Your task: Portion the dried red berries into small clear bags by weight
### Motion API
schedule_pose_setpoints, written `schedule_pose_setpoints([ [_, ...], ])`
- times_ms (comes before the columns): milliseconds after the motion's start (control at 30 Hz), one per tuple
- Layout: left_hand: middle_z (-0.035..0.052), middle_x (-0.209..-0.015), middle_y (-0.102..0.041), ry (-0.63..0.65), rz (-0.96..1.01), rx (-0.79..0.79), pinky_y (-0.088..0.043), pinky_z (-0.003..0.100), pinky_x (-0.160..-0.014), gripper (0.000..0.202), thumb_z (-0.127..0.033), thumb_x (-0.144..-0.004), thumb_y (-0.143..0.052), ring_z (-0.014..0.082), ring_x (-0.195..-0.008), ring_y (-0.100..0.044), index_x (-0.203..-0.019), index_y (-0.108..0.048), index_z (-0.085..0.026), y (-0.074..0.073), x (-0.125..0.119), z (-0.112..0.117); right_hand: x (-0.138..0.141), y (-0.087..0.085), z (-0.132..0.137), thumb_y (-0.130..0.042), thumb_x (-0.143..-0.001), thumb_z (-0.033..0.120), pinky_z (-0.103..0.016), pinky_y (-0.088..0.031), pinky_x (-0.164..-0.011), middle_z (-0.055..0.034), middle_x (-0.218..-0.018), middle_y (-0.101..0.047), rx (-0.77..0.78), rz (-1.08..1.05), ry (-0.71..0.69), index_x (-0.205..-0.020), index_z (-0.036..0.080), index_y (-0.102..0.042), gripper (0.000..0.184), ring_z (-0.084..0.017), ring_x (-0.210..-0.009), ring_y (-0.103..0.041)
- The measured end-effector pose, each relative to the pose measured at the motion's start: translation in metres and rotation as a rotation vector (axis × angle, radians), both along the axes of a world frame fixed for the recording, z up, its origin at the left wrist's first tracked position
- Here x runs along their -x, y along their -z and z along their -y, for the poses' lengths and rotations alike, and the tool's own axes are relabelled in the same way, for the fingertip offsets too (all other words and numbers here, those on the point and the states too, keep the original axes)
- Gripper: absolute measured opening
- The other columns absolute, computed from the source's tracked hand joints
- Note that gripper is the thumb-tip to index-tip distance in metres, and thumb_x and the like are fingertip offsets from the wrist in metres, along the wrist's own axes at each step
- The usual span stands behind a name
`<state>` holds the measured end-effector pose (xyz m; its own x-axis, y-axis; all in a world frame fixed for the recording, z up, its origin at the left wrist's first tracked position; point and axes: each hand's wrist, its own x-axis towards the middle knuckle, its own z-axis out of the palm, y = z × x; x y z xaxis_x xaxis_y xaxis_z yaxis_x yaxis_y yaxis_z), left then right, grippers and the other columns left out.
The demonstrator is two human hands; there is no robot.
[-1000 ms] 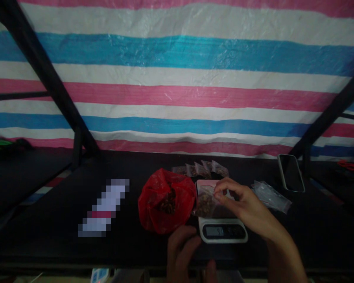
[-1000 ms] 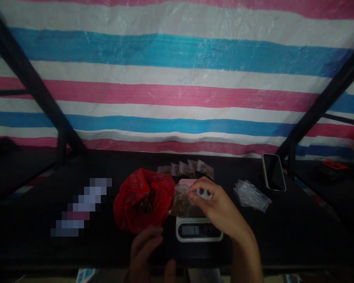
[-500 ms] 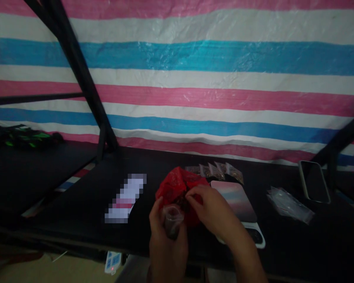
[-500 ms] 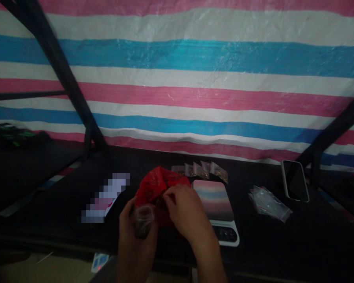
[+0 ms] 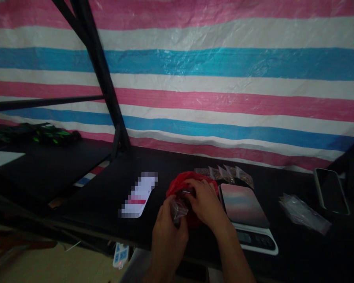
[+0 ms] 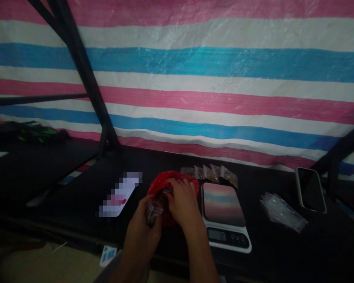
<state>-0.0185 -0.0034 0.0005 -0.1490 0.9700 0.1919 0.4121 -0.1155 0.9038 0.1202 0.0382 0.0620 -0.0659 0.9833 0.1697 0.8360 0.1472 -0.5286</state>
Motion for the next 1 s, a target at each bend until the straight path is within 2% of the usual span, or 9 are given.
schedule_pose_setpoints([
  [133, 0.0137, -0.13, -0.074, 0.006, 0.035, -0.005, -0.053, 0.052, -0.11, 0.051, -0.019, -0.084, -0.056, 0.0308, -0.122, -0.071, -0.135, -0.06, -0.021, 0.0, 0.002, 0.001, -0.019, -0.004, 0.003, -0.062, -0.091, 0.004, -0.048, -0.042, -0.111, -0.0116, -0.136, -0.073, -0.052, -0.019, 0.017, -0.134, 0.021, -0.071, 0.046, -0.031, -0.126, -0.063],
  [300, 0.0126, -0.128, -0.075, -0.012, 0.105, -0.011, -0.054, 0.05, -0.107, 0.051, -0.018, -0.081, -0.058, 0.0301, -0.119, -0.072, -0.132, -0.063, -0.022, -0.004, 0.001, 0.003, -0.035, -0.004, 0.015, -0.058, -0.081, -0.006, -0.05, -0.042, -0.108, -0.0117, -0.127, -0.076, 0.052, 0.077, -0.013, -0.114, 0.02, -0.079, 0.047, -0.033, -0.125, -0.064],
  [400, 0.0104, -0.12, -0.078, -0.007, 0.148, 0.013, -0.059, 0.045, -0.098, 0.05, -0.019, -0.08, -0.058, 0.0287, -0.109, -0.077, -0.129, -0.064, -0.022, -0.006, -0.001, 0.002, -0.03, -0.002, 0.018, -0.059, -0.079, -0.007, -0.047, -0.043, -0.11, -0.0107, -0.125, -0.078, 0.068, 0.006, -0.032, -0.114, 0.02, -0.079, 0.049, -0.03, -0.124, -0.067],
  [467, 0.0082, -0.112, -0.081, 0.001, 0.183, 0.033, -0.062, 0.04, -0.087, 0.048, -0.02, -0.08, -0.059, 0.0269, -0.099, -0.079, -0.128, -0.063, -0.023, -0.006, -0.001, 0.0, -0.024, 0.0, 0.017, -0.059, -0.08, -0.006, -0.046, -0.045, -0.11, -0.0101, -0.123, -0.079, 0.076, -0.06, -0.057, -0.113, 0.02, -0.079, 0.046, -0.029, -0.122, -0.068],
  [533, 0.0065, -0.104, -0.082, -0.002, 0.214, 0.051, -0.062, 0.035, -0.076, 0.046, -0.023, -0.082, -0.06, 0.0254, -0.089, -0.08, -0.128, -0.062, -0.023, -0.005, -0.001, -0.001, -0.019, 0.003, 0.016, -0.058, -0.082, -0.004, -0.045, -0.047, -0.109, -0.0096, -0.122, -0.079, 0.089, -0.144, -0.076, -0.112, 0.02, -0.079, 0.044, -0.029, -0.12, -0.07],
  [600, 0.0059, -0.101, -0.082, -0.02, 0.231, 0.046, -0.061, 0.034, -0.072, 0.045, -0.024, -0.082, -0.06, 0.0247, -0.085, -0.08, -0.127, -0.062, -0.022, -0.005, -0.001, -0.002, -0.019, 0.007, 0.014, -0.057, -0.083, -0.003, -0.043, -0.05, -0.106, -0.0088, -0.121, -0.08, 0.111, -0.247, -0.082, -0.112, 0.02, -0.08, 0.043, -0.027, -0.117, -0.072],
  [767, 0.0091, -0.114, -0.079, -0.023, 0.222, -0.031, -0.061, 0.038, -0.086, 0.039, -0.033, -0.086, -0.064, 0.0262, -0.1, -0.078, -0.124, -0.064, -0.022, -0.003, -0.001, -0.005, -0.032, 0.01, 0.013, -0.059, -0.084, 0.005, -0.038, -0.055, -0.1, -0.0069, -0.112, -0.082, 0.115, -0.47, -0.082, -0.112, 0.02, -0.078, 0.037, -0.024, -0.106, -0.075],
  [900, 0.0102, -0.115, -0.077, 0.015, 0.18, -0.038, -0.059, 0.042, -0.092, 0.035, -0.043, -0.093, -0.061, 0.0267, -0.102, -0.076, -0.121, -0.068, -0.023, 0.0, -0.001, -0.009, -0.04, -0.008, 0.02, -0.062, -0.083, 0.008, -0.038, -0.055, -0.101, -0.0055, -0.112, -0.081, 0.074, -0.59, -0.105, -0.114, 0.021, -0.077, 0.037, -0.023, -0.106, -0.074],
  [1000, 0.0103, -0.116, -0.077, 0.059, 0.16, -0.033, -0.058, 0.043, -0.092, 0.036, -0.046, -0.096, -0.058, 0.0267, -0.103, -0.075, -0.123, -0.067, -0.023, 0.0, -0.002, -0.009, -0.034, -0.022, 0.029, -0.064, -0.085, 0.009, -0.038, -0.053, -0.103, -0.0048, -0.116, -0.08, 0.022, -0.595, -0.129, -0.114, 0.024, -0.077, 0.035, -0.022, -0.109, -0.072],
])
